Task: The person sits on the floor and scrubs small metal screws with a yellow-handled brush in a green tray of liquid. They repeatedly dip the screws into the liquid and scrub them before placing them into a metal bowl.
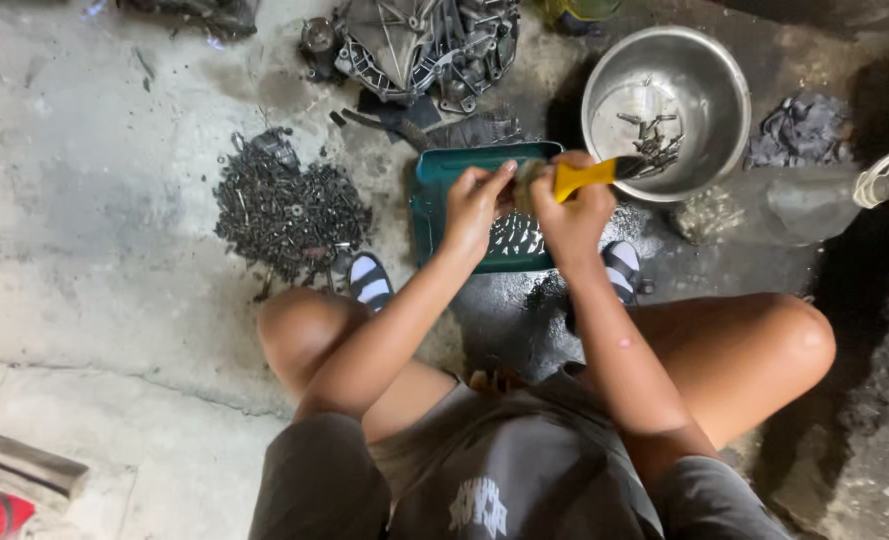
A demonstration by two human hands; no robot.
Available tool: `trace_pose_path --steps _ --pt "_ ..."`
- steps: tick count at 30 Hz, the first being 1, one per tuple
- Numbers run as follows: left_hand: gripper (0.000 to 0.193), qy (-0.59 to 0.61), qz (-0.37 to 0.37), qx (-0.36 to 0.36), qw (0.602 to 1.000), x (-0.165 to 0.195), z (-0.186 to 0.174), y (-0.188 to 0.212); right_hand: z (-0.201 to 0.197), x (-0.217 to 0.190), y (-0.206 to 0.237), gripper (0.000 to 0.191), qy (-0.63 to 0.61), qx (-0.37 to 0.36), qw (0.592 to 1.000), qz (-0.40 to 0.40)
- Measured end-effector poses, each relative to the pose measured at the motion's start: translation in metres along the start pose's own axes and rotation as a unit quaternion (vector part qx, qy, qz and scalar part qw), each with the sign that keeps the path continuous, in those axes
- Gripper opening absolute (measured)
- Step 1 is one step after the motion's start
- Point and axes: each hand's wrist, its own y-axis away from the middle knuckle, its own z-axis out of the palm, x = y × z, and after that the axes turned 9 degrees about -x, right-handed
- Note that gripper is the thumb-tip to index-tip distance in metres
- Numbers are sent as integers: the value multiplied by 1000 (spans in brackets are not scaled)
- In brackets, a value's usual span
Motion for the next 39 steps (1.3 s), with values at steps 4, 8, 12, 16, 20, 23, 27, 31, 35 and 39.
trace_pose_path --steps 4,8,12,16,20,23,27,31,35,39 --pt "33 45 -10 -37 998 1 3 4 1 -3 -1 15 31 12 999 -3" --pt "33 47 -15 -57 997 5 5 2 -12 -1 -8 13 -13 59 998 22" --pt "24 61 -4 -79 995 17 6 4 -29 -5 4 12 -99 46 992 63" --pt "34 54 -11 -141 988 28 10 7 -43 -1 7 10 -140 87 984 67" --pt "43 13 -28 -120 992 35 12 7 -56 4 4 9 -201 95 965 142" --pt "41 -29 -17 -92 995 39 9 5 -57 10 5 8 -249 97 945 190" --pt "36 -61 -1 -67 996 46 4 11 -40 38 10 8 -316 90 915 234" --pt "30 -63 -6 -87 994 63 4 19 -5 90 23 7 -199 -24 941 272" --pt "31 -49 -32 -68 996 78 -3 19 48 137 46 20 -5 -100 966 238" --pt "35 26 -109 -23 993 79 -17 12 78 172 69 30 49 -162 939 301"
